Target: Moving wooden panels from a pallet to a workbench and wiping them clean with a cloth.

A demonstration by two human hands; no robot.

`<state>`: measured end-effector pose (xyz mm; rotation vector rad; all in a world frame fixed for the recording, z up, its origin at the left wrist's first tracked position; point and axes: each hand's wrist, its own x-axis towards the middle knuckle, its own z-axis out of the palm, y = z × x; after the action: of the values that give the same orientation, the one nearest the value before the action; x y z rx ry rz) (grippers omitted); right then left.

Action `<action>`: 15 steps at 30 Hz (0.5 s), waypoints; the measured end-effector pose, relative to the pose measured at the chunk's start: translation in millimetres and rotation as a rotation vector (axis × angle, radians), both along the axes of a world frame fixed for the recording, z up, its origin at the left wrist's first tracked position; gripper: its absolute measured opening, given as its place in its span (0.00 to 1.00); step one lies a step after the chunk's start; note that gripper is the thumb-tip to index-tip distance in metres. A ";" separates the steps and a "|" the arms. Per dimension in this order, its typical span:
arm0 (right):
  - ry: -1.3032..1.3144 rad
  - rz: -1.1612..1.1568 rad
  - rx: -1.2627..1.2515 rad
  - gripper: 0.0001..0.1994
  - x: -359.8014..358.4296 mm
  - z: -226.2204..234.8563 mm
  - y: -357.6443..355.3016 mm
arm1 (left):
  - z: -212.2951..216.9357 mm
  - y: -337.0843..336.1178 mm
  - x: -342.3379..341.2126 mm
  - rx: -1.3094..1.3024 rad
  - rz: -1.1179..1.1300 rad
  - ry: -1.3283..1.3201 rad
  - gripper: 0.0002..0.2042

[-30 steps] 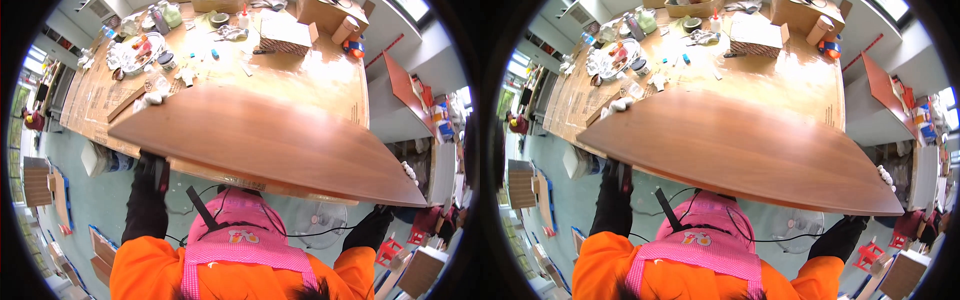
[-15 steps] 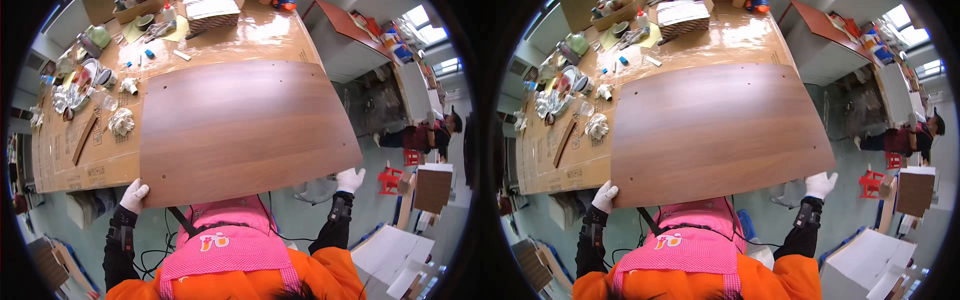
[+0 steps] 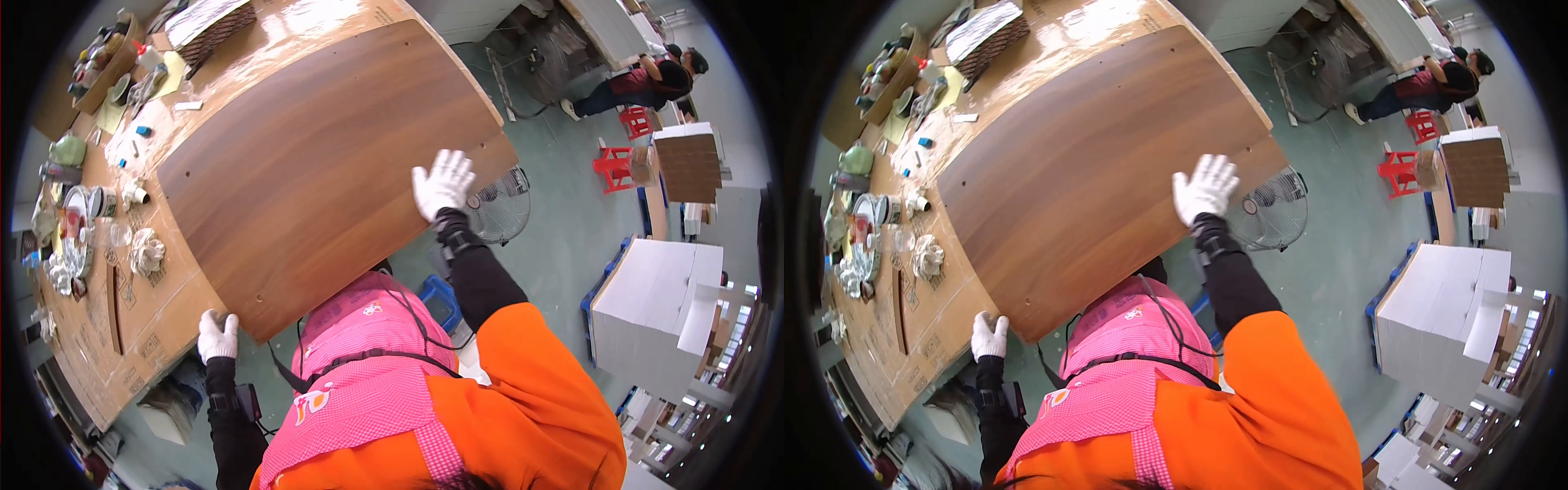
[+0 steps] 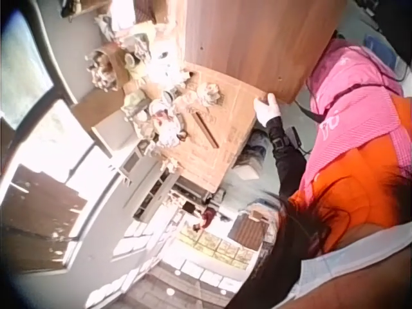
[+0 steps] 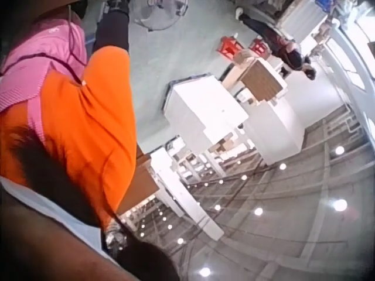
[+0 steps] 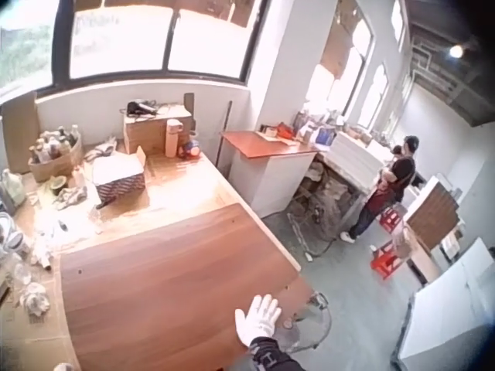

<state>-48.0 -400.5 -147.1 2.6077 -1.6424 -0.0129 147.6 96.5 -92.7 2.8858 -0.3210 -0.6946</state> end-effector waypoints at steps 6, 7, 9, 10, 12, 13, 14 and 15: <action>-0.025 1.074 0.538 0.35 101.7 54.8 140.6 | 22.2 -72.6 15.8 -0.289 -0.154 -0.203 0.25; -0.152 1.207 0.519 0.33 100.0 35.7 159.7 | 20.6 -88.3 14.6 -0.262 -0.247 -0.232 0.26; -0.273 1.357 0.550 0.30 93.0 24.7 149.5 | 9.7 -119.4 17.7 -0.245 -0.290 -0.204 0.28; -0.451 1.310 0.514 0.28 84.5 14.6 126.3 | 4.3 -133.6 18.6 -0.252 -0.285 -0.177 0.29; -0.394 1.043 0.345 0.24 71.9 44.9 48.0 | -10.1 -156.6 17.9 -0.233 -0.236 -0.167 0.29; -0.131 0.824 0.385 0.24 64.2 71.5 7.1 | -15.6 -165.5 18.1 -0.217 -0.184 -0.170 0.30; -0.038 0.609 0.307 0.27 46.6 73.7 -33.8 | -20.7 -175.8 18.4 -0.218 -0.183 -0.171 0.30; -0.142 0.444 -0.016 0.31 0.6 24.9 -75.6 | -28.9 -192.1 17.4 -0.224 -0.170 -0.171 0.30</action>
<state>-47.4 -476.2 -122.1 2.9552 -1.0504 0.2079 165.0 -95.6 -121.6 2.7286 -0.6291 -0.4056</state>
